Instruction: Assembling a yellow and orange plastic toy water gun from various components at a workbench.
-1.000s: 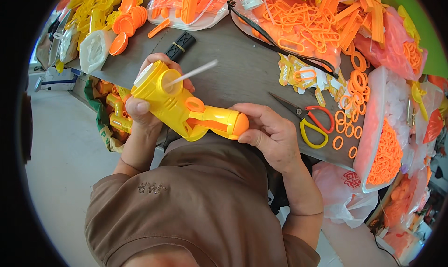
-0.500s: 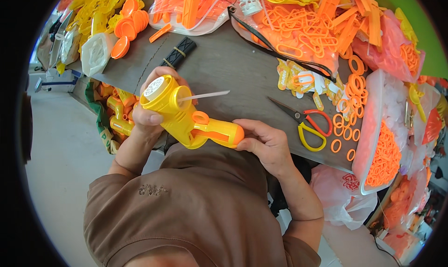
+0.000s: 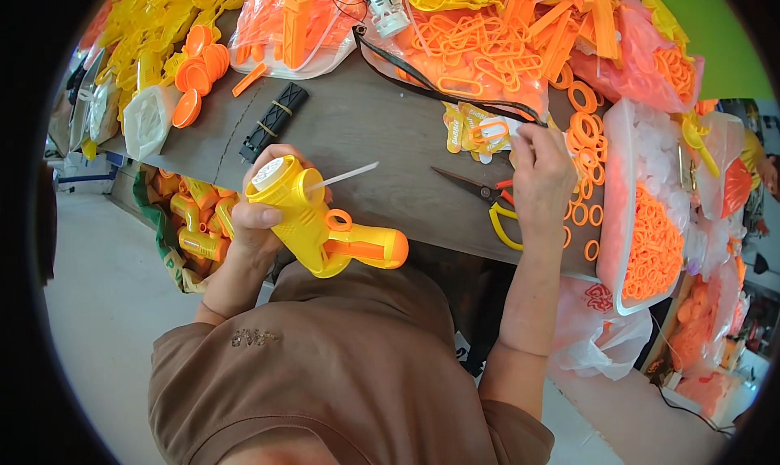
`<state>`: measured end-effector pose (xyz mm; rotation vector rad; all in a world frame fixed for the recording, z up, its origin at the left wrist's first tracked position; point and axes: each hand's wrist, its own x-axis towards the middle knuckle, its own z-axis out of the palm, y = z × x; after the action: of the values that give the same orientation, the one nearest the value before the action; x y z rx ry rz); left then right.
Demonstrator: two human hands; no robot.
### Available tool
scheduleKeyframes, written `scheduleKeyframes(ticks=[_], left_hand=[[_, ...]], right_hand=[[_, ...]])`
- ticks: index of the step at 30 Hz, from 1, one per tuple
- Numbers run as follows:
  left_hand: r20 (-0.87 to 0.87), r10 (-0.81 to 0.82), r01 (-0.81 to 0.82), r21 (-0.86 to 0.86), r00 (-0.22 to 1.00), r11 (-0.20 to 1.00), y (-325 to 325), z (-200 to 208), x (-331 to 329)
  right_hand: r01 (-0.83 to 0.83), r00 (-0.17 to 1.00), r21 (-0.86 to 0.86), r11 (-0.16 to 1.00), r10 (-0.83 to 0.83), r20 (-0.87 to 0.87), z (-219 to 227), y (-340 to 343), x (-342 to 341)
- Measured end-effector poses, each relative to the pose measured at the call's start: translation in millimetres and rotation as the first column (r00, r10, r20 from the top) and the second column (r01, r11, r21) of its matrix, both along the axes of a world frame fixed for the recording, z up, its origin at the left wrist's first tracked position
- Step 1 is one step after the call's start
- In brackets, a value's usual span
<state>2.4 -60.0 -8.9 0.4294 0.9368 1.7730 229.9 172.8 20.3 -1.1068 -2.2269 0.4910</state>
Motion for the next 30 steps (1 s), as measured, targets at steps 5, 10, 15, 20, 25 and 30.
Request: scheduleKeyframes(ticks=[5, 10, 15, 20, 25, 30], left_hand=[[0.013, -0.012, 0.012, -0.006, 1.0, 1.0, 5.1, 1.4, 9.6], [0.028, 0.046, -0.046, 0.02, 0.999, 0.999, 1.2, 4.6, 6.1], [0.128, 0.039, -0.044, 0.038, 0.991, 0.998, 1.8, -0.4, 2.3], [0.136, 0.02, -0.027, 0.052, 0.991, 0.998, 8.5, 3.4, 6.1], [0.125, 0.029, -0.034, 0.043, 0.992, 0.998, 10.7, 3.4, 5.7], [0.118, -0.003, -0.002, 0.041, 0.993, 0.999, 16.1, 1.5, 8.8]], right_hand=[[-0.117, 0.993, 0.104, 0.988, 0.117, 0.005, 15.3, 27.1, -28.7], [0.075, 0.975, 0.001, 0.997, -0.073, -0.209, 35.7, 65.6, 2.8], [0.082, 0.996, -0.124, 0.989, -0.078, 0.034, 37.6, 66.9, 36.9], [0.236, 0.959, -0.119, 0.965, -0.211, 0.189, 20.7, 65.9, 82.6], [0.409, 0.878, -0.127, 0.903, -0.352, 0.326, 24.0, 50.7, 109.1], [0.069, 0.935, 0.18, 0.981, -0.127, 0.331, -8.3, 38.8, 99.5]])
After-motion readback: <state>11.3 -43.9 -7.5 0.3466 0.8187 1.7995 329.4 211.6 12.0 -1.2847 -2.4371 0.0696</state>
